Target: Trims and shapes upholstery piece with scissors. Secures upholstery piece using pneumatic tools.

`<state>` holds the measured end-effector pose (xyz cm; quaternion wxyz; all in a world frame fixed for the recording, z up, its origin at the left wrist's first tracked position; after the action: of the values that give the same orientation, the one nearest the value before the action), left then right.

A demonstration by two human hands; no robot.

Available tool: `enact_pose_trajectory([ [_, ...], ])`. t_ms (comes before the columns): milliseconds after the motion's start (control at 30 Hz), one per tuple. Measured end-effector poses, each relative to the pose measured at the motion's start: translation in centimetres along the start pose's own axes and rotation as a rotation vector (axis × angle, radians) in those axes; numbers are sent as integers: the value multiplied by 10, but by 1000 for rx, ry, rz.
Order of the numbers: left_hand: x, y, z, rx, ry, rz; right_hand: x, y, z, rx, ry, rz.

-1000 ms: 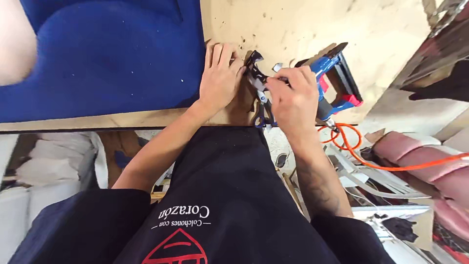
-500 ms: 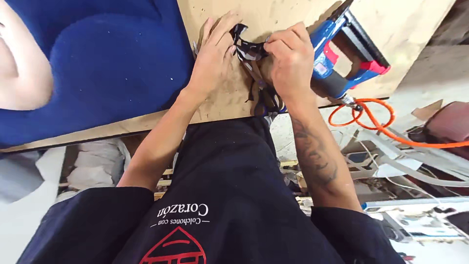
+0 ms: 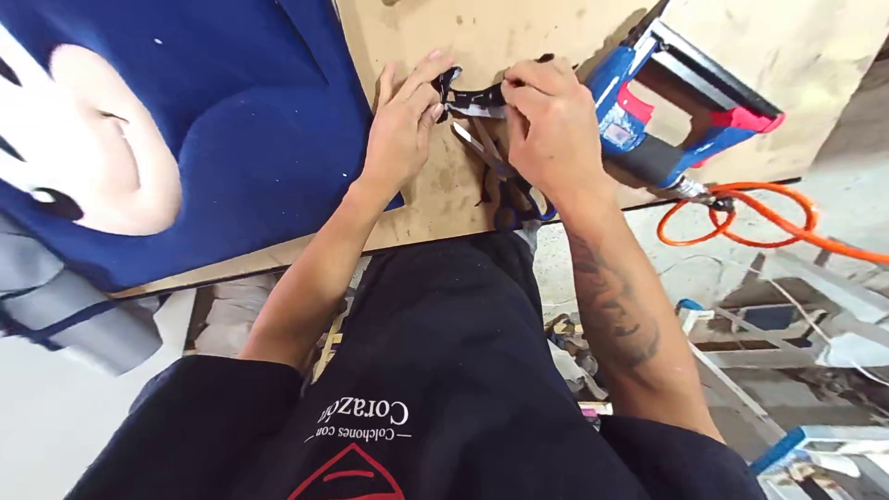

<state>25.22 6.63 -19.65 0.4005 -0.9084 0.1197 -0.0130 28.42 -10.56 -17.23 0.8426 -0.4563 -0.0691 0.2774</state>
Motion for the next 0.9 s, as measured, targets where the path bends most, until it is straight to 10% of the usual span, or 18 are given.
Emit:
enact_pose_trajectory([
  [633, -2, 3, 0, 21, 35, 63, -32, -50, -5, -66, 181, -2],
  [767, -5, 6, 3, 34, 22, 70, -104, -79, -65, -299, 535, 62],
  [900, -1, 8, 4, 49, 40, 88, -115, -65, -118, -303, 489, 178],
])
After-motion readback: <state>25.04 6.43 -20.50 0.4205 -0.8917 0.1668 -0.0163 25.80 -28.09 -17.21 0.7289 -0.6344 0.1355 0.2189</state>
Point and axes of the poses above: each hand's wrist, its own x-axis towards the middle knuckle, its own y-axis out of the palm, z = x × y, the point moved 9 cm from there along x, towards the middle knuckle, and after that the axes turned 5 degrees about y, right-handed, at the moved point
